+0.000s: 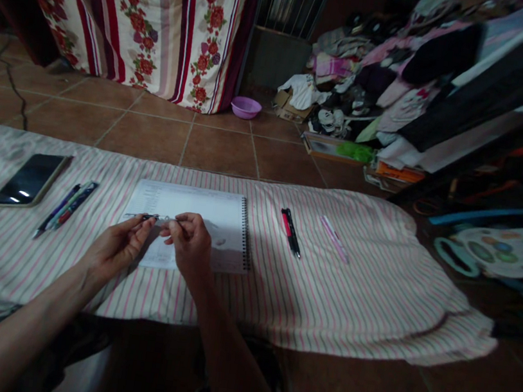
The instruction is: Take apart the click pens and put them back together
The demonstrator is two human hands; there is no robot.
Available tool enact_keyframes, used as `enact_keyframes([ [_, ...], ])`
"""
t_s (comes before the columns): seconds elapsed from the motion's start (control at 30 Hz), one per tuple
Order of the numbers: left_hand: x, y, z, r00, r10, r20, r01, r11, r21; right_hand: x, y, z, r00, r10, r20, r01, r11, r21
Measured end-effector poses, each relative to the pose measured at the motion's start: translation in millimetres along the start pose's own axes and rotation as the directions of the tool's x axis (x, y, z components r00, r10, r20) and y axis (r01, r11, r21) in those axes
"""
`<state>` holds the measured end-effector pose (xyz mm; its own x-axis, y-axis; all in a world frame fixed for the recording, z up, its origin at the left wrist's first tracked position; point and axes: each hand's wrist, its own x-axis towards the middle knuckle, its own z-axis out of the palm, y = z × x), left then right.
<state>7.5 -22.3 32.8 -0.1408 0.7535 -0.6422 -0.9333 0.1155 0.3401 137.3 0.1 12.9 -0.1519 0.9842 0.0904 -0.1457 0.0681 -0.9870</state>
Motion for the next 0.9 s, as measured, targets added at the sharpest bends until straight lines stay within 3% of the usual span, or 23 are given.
enact_keyframes([
  [0.23,-2.0,-1.4,2.4,1.0,0.012,-0.008,-0.012,1.0,-0.006,-0.3,1.2,-0.1,1.0,0.002,0.004,-0.002,1.0,-0.012],
  [0.6,-5.9,-5.7,5.4,0.998,-0.066,-0.019,0.066,0.998,-0.007,1.1,9.4,0.6,0.999,-0.007,0.038,0.009,0.998,-0.055],
  [0.77,-4.7,-10.4,4.8,0.997,-0.078,-0.006,0.078,0.997,0.005,-0.3,6.2,0.0,1.0,-0.009,0.023,0.012,0.99,-0.141],
  [0.9,-5.4,-14.1,3.8,0.995,-0.08,0.064,0.069,0.986,0.155,0.6,3.1,-3.6,0.998,-0.061,-0.01,0.057,0.969,-0.242],
])
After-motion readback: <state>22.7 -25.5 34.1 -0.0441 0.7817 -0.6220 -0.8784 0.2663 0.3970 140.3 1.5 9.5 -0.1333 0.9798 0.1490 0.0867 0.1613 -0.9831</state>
